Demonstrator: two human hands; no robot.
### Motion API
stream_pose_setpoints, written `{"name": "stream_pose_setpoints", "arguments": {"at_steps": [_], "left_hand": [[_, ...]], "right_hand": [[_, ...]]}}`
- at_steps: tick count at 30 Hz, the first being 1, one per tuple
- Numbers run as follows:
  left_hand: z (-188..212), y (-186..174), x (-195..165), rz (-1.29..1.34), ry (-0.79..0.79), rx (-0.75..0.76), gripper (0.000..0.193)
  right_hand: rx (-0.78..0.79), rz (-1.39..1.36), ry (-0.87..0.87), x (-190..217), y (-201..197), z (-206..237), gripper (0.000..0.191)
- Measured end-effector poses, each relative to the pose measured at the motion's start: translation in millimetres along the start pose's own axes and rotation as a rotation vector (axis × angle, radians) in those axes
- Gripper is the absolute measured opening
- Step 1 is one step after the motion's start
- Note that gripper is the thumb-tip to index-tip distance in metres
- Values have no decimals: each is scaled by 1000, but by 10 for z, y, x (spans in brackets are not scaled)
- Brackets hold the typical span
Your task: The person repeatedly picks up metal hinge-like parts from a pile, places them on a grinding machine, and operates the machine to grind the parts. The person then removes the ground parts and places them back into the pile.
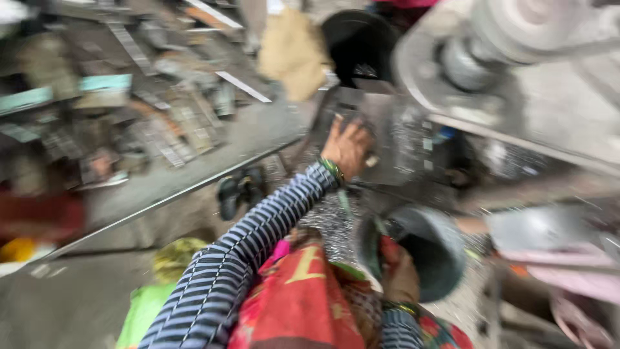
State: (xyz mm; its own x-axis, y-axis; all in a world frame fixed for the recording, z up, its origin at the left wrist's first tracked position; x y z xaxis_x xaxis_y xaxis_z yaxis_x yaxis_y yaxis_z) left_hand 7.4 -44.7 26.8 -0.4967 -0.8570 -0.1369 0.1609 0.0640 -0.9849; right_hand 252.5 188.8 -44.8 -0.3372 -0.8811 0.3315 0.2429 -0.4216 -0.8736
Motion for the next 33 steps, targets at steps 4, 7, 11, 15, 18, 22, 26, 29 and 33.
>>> {"name": "stream_pose_setpoints", "arguments": {"at_steps": [4, 7, 11, 15, 18, 22, 26, 29, 33], "left_hand": [[885, 167, 571, 211, 1, -289, 42], [1401, 204, 1426, 108, -345, -211, 43], [2056, -145, 2462, -26, -845, -259, 62], [2327, -349, 2996, 241, -991, -218, 98], [2348, -270, 3027, 283, -988, -93, 87], [2310, -101, 2926, 334, -1030, 12, 87], [2281, -172, 2971, 351, -1067, 100, 71], [2310, -338, 3019, 331, -997, 169, 49], [2471, -376, 2716, 346, -646, 162, 39]], "right_hand": [[38, -30, 79, -147, 174, -52, 70], [18, 61, 107, -174, 250, -38, 78], [42, 66, 148, -191, 286, -18, 78], [32, 83, 152, -168, 263, -16, 76], [40, 89, 155, -144, 254, -2, 75], [60, 80, 156, -99, 224, 30, 76], [34, 79, 140, -16, 165, 74, 71], [35, 46, 139, 21, 145, 85, 70], [26, 11, 118, -5, 144, 60, 68]]}}
Point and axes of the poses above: each hand's wrist, its own z-axis away from the middle knuckle, its own y-axis out of the palm, x = y × z, the point moved 5 cm from there along -z, towards the middle knuckle, and after that the axes turned 11 degrees about x, right-handed, at the moved point
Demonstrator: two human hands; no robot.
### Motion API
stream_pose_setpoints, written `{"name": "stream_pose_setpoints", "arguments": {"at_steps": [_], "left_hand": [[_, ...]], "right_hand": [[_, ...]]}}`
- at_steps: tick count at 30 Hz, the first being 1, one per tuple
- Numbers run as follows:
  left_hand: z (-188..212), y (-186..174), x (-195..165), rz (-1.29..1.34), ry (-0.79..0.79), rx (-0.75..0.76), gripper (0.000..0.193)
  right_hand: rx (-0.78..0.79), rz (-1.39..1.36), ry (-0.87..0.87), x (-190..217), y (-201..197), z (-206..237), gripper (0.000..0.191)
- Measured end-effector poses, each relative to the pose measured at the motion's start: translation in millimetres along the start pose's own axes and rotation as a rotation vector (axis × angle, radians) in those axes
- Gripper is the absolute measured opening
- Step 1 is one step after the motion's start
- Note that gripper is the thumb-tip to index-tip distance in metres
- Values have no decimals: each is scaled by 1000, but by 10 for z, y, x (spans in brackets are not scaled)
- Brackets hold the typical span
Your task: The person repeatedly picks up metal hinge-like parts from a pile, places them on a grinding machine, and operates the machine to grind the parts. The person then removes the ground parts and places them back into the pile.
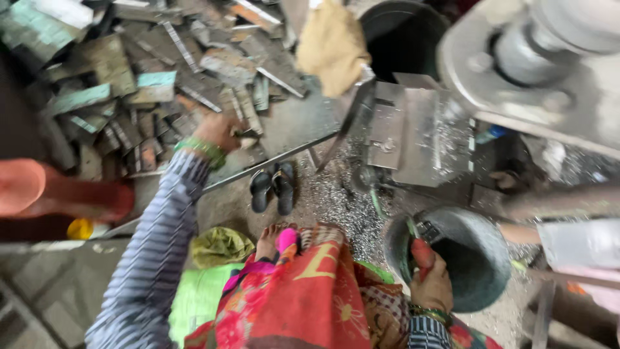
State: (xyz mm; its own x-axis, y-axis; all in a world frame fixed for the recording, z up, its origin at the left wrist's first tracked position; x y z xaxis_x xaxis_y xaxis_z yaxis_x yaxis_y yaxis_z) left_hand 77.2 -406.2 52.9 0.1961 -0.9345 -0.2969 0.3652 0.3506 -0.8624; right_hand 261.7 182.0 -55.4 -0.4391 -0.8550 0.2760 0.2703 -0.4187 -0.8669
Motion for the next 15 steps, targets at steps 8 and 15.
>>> {"name": "stream_pose_setpoints", "arguments": {"at_steps": [8, 15], "left_hand": [[514, -44, -1332, -108, 368, -137, 46], [706, 821, -3291, -248, 875, -283, 54]], "right_hand": [[-18, 5, 19, -182, 37, -91, 67], [-37, 29, 45, -232, 45, -91, 66]]}}
Point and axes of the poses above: each hand's wrist, its own z-axis away from the middle knuckle, its own y-axis out of the palm, x = y × z, the point moved 5 cm from there along -z, towards the middle knuckle, and after that the axes turned 11 degrees about x, right-handed, at the moved point
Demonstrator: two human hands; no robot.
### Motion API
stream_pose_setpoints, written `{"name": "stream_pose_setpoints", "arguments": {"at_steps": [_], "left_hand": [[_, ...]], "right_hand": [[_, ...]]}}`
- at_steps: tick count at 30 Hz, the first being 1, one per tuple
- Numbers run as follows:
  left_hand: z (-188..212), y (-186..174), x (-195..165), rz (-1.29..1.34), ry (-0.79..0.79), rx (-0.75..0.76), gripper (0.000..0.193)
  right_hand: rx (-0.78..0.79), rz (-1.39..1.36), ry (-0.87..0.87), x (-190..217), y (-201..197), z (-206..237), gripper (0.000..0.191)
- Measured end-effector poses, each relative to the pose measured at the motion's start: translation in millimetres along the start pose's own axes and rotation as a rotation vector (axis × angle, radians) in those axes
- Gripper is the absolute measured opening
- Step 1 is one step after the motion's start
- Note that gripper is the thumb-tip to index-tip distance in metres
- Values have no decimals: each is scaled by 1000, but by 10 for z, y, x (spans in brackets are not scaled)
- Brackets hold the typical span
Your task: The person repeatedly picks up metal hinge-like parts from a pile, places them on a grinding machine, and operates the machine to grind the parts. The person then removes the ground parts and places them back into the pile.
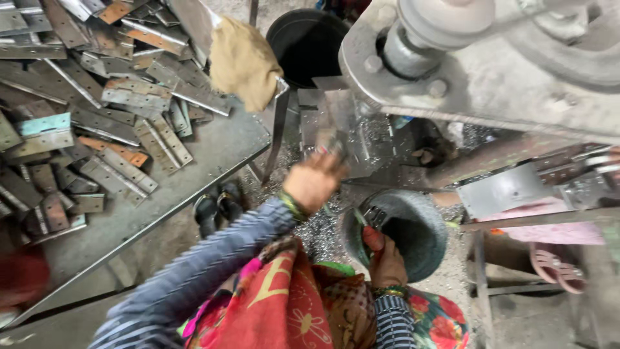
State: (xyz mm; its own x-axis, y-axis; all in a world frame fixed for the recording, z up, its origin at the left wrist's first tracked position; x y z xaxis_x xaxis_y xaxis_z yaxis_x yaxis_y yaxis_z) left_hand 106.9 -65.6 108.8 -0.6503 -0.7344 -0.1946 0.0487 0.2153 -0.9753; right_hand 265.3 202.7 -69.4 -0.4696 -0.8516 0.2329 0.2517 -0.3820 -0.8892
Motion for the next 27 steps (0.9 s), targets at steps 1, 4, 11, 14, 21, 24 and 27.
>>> {"name": "stream_pose_setpoints", "arguments": {"at_steps": [1, 4, 11, 14, 21, 24, 27], "left_hand": [[-122, 92, -131, -6, 26, -54, 55], [-256, 278, -265, -118, 25, -98, 64], [240, 142, -757, 163, 178, 263, 60], [200, 150, -721, 212, 51, 366, 66], [-231, 425, -449, -46, -15, 35, 61], [-300, 617, -308, 215, -139, 178, 78], [-335, 638, -191, 49, -259, 228, 71]], "right_hand": [[-5, 2, 0, -2, -3, -3, 66], [-18, 6, 0, -3, -7, -2, 66], [-21, 9, 4, 23, -51, -31, 65], [-18, 11, 2, 2, -56, -57, 64], [-10, 10, 16, 6, -10, 9, 63], [-25, 32, -3, 142, -211, 77, 63], [213, 155, 87, 304, -523, 67, 63]]}}
Point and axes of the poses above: each hand's wrist, its own z-axis away from the middle knuckle, its own y-axis out of the palm, x = y × z, the point moved 5 cm from there along -z, towards the middle knuckle, and after that the axes turned 11 degrees about x, right-handed, at the moved point
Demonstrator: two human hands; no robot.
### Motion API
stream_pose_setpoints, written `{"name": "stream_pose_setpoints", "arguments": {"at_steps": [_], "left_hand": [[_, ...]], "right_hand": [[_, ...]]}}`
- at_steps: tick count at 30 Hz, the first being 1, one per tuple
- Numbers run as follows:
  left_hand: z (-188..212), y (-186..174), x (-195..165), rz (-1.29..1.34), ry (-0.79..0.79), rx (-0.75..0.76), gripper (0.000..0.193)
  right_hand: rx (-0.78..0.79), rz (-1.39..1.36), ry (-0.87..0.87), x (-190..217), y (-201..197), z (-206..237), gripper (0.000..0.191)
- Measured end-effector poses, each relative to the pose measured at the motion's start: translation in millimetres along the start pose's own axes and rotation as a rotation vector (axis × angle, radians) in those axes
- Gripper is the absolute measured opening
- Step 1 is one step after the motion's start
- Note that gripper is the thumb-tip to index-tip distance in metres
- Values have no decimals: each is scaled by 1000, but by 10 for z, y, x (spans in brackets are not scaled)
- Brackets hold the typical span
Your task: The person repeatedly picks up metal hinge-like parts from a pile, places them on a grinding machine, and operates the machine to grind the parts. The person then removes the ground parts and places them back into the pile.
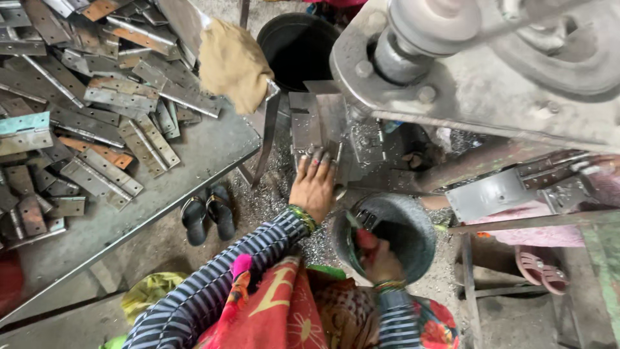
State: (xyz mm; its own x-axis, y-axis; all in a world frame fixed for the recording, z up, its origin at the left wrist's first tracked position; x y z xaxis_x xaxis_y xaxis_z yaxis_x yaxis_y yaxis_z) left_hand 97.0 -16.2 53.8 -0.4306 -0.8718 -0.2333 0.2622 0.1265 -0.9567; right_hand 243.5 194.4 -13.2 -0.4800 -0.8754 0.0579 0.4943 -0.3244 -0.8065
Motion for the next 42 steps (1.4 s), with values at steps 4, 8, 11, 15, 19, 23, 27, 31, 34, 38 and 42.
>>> {"name": "stream_pose_setpoints", "arguments": {"at_steps": [4, 8, 11, 15, 19, 23, 27, 31, 34, 38, 42], "left_hand": [[-120, -26, -43, -77, -19, 112, 72], [-268, -107, -28, -12, -58, 138, 87], [-299, -201, -12, 34, -52, 20, 89], [-215, -84, -20, 91, -36, 213, 96], [-95, -150, -12, 88, -33, -41, 89], [-121, -103, 29, 68, -17, -23, 87], [-191, -91, 96, 105, -36, -14, 85], [-159, -102, 133, 86, -30, -43, 84], [-131, -143, 167, 142, -2, -98, 79], [-250, -185, 259, 105, -57, -49, 75], [-407, -232, 284, 7, -91, -15, 82]], "right_hand": [[127, 191, 93, 168, -499, 101, 59], [18, 237, 102, 243, -453, 128, 58], [-138, 70, 20, 195, -27, 92, 61], [-164, 2, -10, 31, 290, -131, 61], [-60, 44, -17, -79, 104, -178, 69], [-116, 155, 12, -101, -90, -81, 61], [-108, 4, 61, -31, 256, -175, 65], [-203, -11, -45, 44, 478, -215, 65], [-100, -7, -5, 21, 316, -179, 66], [-4, 129, 8, -17, -135, -50, 67], [-32, 197, 130, -63, -32, -65, 65]]}}
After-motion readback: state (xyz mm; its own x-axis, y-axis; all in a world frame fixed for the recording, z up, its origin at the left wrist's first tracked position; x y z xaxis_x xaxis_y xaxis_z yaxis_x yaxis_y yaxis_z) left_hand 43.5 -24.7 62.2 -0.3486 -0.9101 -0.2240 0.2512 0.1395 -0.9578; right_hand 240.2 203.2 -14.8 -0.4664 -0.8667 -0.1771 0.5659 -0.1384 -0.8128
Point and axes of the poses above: each hand's wrist, its own z-axis away from the middle knuckle, its own y-axis out of the palm, x = y × z, the point moved 5 cm from there along -z, towards the middle knuckle, and after that the axes turned 11 degrees about x, right-handed, at the moved point
